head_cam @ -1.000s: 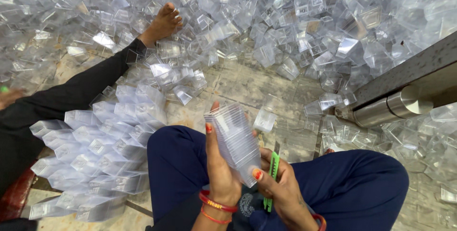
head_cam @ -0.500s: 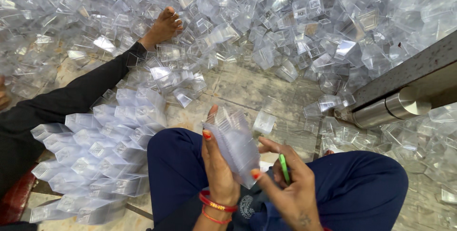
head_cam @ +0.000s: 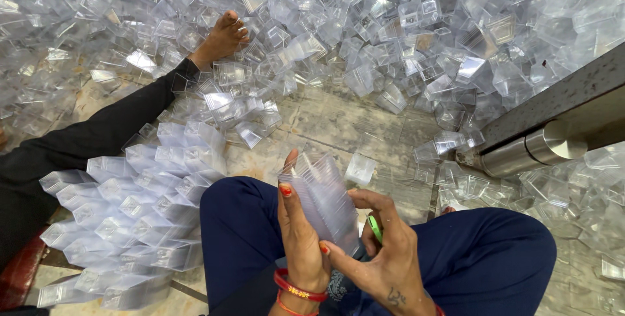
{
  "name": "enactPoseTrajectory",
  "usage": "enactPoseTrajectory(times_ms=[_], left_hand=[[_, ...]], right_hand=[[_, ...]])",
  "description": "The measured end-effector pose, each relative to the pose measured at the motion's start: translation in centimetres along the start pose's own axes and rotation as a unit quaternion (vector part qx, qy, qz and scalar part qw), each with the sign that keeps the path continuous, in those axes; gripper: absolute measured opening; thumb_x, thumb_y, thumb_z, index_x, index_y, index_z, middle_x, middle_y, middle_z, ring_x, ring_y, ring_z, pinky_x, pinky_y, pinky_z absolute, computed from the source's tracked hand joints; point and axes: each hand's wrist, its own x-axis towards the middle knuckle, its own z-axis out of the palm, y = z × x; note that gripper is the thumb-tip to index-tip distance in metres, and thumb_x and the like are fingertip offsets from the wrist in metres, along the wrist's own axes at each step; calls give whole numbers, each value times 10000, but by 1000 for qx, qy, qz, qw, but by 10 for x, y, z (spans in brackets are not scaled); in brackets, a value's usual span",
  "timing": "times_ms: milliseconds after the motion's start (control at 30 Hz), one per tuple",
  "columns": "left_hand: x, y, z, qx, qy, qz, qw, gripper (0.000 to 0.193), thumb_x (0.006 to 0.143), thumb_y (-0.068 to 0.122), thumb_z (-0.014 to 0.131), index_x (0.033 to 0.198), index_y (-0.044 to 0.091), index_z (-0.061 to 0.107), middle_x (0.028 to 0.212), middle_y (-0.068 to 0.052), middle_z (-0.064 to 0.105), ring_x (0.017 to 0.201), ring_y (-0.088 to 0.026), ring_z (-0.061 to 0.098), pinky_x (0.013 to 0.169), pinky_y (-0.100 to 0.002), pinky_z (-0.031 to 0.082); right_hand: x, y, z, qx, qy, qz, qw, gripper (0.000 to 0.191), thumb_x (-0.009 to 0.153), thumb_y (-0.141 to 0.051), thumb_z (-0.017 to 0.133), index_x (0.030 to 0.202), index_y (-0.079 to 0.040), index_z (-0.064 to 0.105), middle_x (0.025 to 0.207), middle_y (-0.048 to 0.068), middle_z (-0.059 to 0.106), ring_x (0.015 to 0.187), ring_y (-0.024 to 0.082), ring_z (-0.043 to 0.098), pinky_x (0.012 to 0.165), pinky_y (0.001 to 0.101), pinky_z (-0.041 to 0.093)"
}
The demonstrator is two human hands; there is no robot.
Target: The person sits on the floor among large piles of clear plastic cups and trims the edges of the cups one at a time, holding each cup in one hand and cutting with a small green bladed tool in the other, setting trimmed cups back onto the pile.
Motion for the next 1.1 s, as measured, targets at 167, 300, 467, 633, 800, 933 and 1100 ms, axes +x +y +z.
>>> enactPoseTrajectory(times_ms=[167, 300, 467, 633, 800, 933, 1100], left_hand=[[-1, -2, 0, 1, -9, -5, 1000, 760, 945, 650, 404, 1522, 157, 442, 1200, -110, 624, 1037, -163, 626, 882, -341, 552], [-3, -3, 0, 3, -12, 0, 1000, 769, 943, 652, 419, 1520, 145, 450, 1231, -101, 611, 1046, -152, 614, 893, -340, 547], [-4, -4, 1, -25, -30, -14, 999, 745, 951, 624, 449, 1531, 157, 443, 1174, -105, 619, 997, -155, 615, 864, -337, 551], [-5, -2, 0, -18, -44, -17, 999, 712, 959, 573, 479, 1532, 153, 439, 1192, -78, 651, 1020, -137, 633, 873, -317, 555], [-2, 1, 0, -30, -38, -42, 998, 690, 983, 539, 485, 1559, 162, 442, 1163, -93, 646, 997, -159, 620, 842, -333, 551], [7, 2, -2, -68, -42, -37, 996, 683, 981, 538, 459, 1545, 153, 421, 1251, -74, 638, 1072, -161, 638, 906, -336, 554], [26, 2, -16, -123, 4, -39, 992, 658, 979, 563, 406, 1529, 202, 416, 1290, -76, 606, 1037, -204, 641, 873, -372, 575]], right_hand=[[2, 3, -2, 4, -12, 8, 1000, 816, 531, -216, 943, 1220, -53, 537, 944, 22, 685, 460, 56, 455, 389, 232, 370], [3, 4, -5, 21, -29, 6, 999, 785, 553, -227, 946, 1197, -48, 536, 941, 32, 672, 514, 59, 481, 411, 240, 385], [5, 5, -8, 12, -21, -28, 999, 786, 532, -221, 938, 1177, -39, 527, 989, 34, 669, 515, 65, 472, 427, 239, 404], [9, 4, -11, 7, -35, -27, 999, 776, 520, -218, 924, 1137, -44, 487, 811, 15, 594, 511, 57, 468, 421, 237, 397], [12, 0, -13, 16, -46, 12, 999, 722, 536, -218, 910, 1097, -66, 481, 627, -37, 533, 477, 52, 440, 407, 242, 372], [10, 2, -15, 9, -62, 61, 996, 709, 506, -199, 895, 1084, -69, 505, 593, -23, 472, 469, 72, 381, 406, 259, 338], [4, 14, -22, 44, -127, 87, 987, 687, 530, -193, 904, 1097, -77, 534, 597, 2, 432, 512, 81, 406, 471, 262, 343]])
